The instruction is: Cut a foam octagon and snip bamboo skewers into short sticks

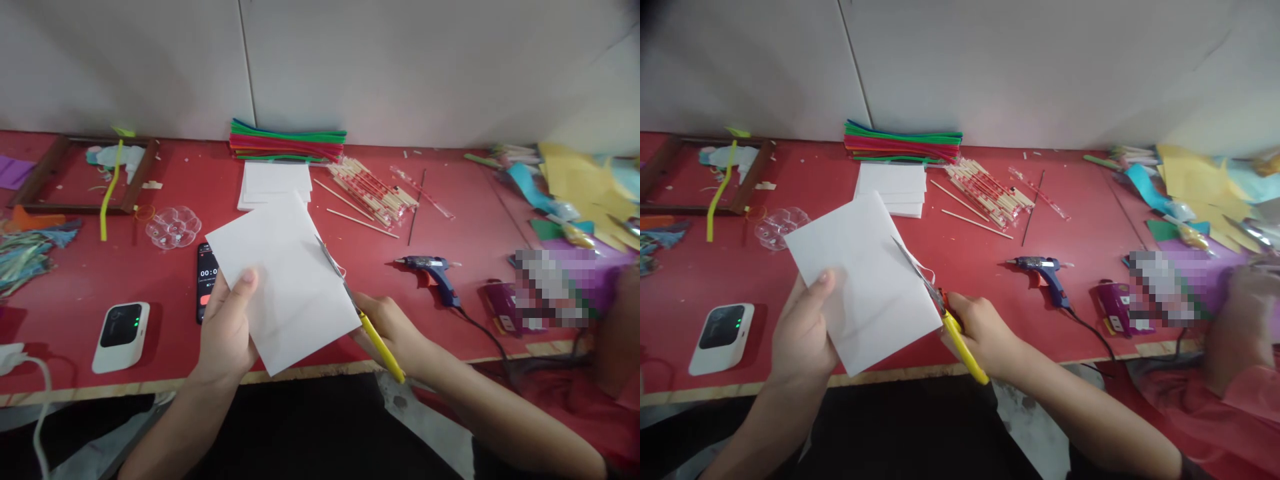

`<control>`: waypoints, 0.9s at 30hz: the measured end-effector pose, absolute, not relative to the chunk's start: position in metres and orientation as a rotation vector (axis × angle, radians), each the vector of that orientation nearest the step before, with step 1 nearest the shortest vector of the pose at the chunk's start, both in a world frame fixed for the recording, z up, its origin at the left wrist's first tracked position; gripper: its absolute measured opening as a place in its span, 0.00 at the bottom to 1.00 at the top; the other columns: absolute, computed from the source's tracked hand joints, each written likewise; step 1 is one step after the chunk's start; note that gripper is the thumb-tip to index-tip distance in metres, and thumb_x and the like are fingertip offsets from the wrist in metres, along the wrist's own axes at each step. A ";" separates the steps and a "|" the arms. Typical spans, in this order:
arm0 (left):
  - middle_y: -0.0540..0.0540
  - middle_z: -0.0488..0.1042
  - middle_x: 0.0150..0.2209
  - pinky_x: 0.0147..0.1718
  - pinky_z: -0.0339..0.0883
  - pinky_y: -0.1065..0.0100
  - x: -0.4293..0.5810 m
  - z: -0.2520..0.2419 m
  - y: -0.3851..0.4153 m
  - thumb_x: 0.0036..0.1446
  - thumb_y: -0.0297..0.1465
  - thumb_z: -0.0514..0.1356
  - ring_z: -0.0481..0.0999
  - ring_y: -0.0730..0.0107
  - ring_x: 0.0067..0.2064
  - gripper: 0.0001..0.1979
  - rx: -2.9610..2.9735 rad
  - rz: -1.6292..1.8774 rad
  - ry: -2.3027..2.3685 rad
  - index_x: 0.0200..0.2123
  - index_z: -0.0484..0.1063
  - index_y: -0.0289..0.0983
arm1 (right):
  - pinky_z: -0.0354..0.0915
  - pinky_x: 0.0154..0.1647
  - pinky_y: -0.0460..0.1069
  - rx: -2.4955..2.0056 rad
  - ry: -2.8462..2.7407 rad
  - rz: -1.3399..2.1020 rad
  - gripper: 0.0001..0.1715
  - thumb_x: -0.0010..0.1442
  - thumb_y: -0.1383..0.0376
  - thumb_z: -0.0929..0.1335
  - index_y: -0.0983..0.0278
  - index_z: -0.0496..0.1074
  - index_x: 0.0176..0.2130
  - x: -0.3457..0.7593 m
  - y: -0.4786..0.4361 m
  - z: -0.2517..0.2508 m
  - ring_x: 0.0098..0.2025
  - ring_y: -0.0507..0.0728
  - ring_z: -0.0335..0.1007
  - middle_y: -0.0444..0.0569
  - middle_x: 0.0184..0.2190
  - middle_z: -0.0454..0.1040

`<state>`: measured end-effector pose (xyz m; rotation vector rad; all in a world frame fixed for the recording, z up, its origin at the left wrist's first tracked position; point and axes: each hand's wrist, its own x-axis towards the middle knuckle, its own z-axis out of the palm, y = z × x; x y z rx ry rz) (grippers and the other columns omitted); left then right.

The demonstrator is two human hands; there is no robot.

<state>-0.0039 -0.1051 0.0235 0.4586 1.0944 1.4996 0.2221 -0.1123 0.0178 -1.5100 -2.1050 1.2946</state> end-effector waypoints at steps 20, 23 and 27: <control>0.47 0.77 0.56 0.61 0.66 0.54 -0.001 0.019 -0.108 0.61 0.35 0.64 0.74 0.53 0.59 0.23 0.582 1.568 1.127 0.60 0.70 0.48 | 0.47 0.21 0.46 -1.448 -2.128 1.033 0.09 0.52 0.66 0.62 0.59 0.53 0.25 0.219 -0.118 -0.002 0.20 0.47 0.45 0.37 0.19 0.52; 0.47 0.76 0.56 0.60 0.68 0.56 -0.001 0.018 -0.108 0.61 0.36 0.64 0.74 0.54 0.59 0.23 0.586 1.564 1.135 0.59 0.71 0.48 | 0.48 0.20 0.46 -1.437 -2.124 1.047 0.08 0.52 0.66 0.61 0.59 0.54 0.25 0.219 -0.118 -0.002 0.19 0.47 0.46 0.37 0.18 0.52; 0.48 0.77 0.56 0.59 0.68 0.58 -0.001 0.016 -0.108 0.59 0.36 0.66 0.74 0.56 0.60 0.23 0.546 1.582 1.176 0.58 0.72 0.48 | 0.49 0.21 0.46 -1.490 -2.123 1.086 0.07 0.52 0.65 0.62 0.60 0.56 0.25 0.220 -0.116 -0.001 0.20 0.48 0.47 0.38 0.19 0.54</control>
